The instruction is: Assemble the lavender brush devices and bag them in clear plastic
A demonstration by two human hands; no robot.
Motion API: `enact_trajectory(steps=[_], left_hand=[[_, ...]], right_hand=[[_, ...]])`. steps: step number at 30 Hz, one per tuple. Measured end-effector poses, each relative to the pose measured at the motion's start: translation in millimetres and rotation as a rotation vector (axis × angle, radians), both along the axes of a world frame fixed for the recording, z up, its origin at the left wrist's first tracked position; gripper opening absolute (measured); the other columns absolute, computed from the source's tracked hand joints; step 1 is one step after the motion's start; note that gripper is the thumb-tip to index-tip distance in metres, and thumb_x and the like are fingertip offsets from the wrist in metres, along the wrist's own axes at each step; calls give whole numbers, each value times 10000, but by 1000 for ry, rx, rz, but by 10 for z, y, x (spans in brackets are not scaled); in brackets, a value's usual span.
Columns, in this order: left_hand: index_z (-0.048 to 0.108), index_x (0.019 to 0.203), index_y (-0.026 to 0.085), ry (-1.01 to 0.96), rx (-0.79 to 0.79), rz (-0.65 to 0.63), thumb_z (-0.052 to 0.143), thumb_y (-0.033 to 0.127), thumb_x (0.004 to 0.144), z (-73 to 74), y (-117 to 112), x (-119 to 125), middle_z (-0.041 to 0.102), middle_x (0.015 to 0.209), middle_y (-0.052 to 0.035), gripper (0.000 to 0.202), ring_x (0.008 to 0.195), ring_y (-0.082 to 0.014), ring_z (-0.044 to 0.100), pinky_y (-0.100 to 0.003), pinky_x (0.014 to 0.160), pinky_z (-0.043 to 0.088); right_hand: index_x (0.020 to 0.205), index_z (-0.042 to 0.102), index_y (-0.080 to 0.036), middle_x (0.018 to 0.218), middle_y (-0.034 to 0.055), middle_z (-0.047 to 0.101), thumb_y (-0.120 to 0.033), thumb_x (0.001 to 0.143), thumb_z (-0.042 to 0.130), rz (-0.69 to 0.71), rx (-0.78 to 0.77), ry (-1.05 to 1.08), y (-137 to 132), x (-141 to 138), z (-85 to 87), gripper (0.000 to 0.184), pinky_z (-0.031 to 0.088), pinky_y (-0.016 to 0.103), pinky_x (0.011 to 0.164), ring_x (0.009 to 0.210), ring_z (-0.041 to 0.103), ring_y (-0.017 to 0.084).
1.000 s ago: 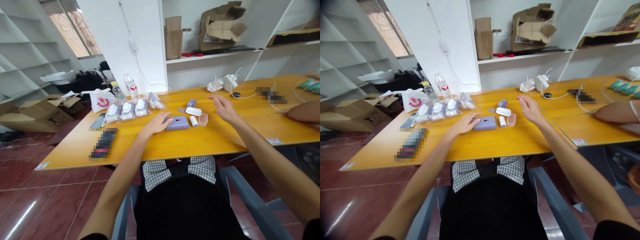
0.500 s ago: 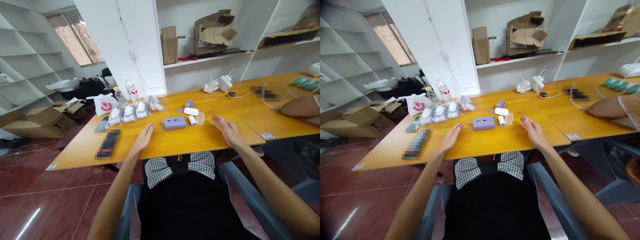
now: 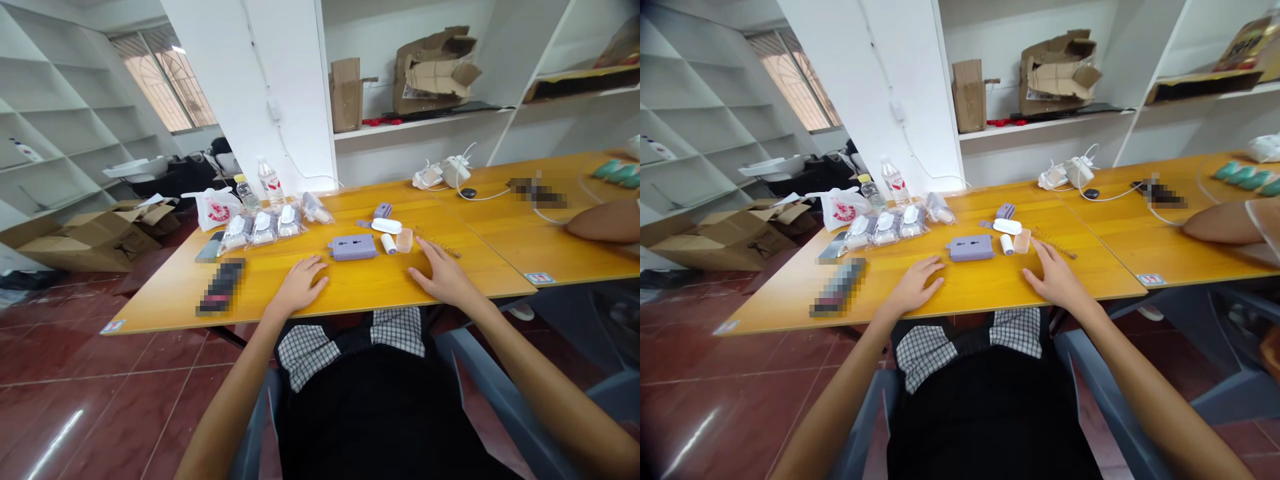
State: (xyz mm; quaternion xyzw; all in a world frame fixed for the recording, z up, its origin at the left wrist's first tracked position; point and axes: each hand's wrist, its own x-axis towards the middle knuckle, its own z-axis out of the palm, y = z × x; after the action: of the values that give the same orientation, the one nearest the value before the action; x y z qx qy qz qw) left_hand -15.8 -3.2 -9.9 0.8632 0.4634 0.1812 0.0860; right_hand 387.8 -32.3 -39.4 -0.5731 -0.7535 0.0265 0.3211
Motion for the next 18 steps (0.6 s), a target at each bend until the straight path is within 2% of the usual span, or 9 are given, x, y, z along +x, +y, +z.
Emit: enact_trajectory(steps=[3, 7, 10, 12, 15, 18], left_hand=[[657, 1450, 215, 7, 11, 1, 531, 448, 1059, 4, -4, -5, 566, 1649, -164, 473, 1552, -357, 519, -583, 1337, 349], [487, 1615, 243, -6, 15, 70, 560, 457, 1049, 7, 40, 62, 453, 1728, -183, 610, 1587, -396, 460, -635, 1293, 372], [361, 1692, 261, -26, 10, 187, 627, 429, 1013, 34, 177, 183, 342, 1785, -212, 749, 1591, -472, 423, -723, 1258, 348], [294, 1725, 275, -26, -22, 219, 675, 387, 973, 87, 308, 278, 266, 1817, -208, 850, 1578, -515, 414, -767, 1240, 327], [271, 1737, 319, -6, -129, 113, 713, 372, 940, 200, 485, 405, 269, 1827, -151, 913, 1610, -493, 367, -756, 1266, 297], [488, 1620, 334, -25, -152, -17, 690, 396, 972, 274, 551, 480, 424, 1749, -120, 682, 1594, -410, 423, -665, 1286, 336]], right_hand=[[1671, 457, -305, 1506, 167, 662, -441, 988, 573, -1, 30, -92, -24, -52, 38, 705, 506, 665, 1172, 1393, 624, 449], [1579, 573, -285, 1254, 170, 775, -400, 1000, 542, -3, 16, -226, -26, -152, 83, 591, 525, 666, 1062, 1217, 677, 456], [1547, 599, -264, 1323, 179, 764, -371, 1014, 520, 9, 31, -278, -21, -282, 113, 550, 529, 627, 999, 1175, 671, 443], [1538, 601, -268, 1417, 167, 729, -364, 1025, 509, 29, 46, -289, -19, -392, 132, 529, 529, 598, 980, 1171, 666, 421], [1545, 588, -210, 1371, 190, 718, -350, 1035, 499, -7, 43, -276, -9, -553, 167, 536, 525, 541, 973, 1169, 674, 392], [1568, 558, -186, 1362, 219, 675, -384, 1038, 506, -100, -13, -263, 15, -675, 220, 569, 534, 480, 856, 1035, 700, 350]])
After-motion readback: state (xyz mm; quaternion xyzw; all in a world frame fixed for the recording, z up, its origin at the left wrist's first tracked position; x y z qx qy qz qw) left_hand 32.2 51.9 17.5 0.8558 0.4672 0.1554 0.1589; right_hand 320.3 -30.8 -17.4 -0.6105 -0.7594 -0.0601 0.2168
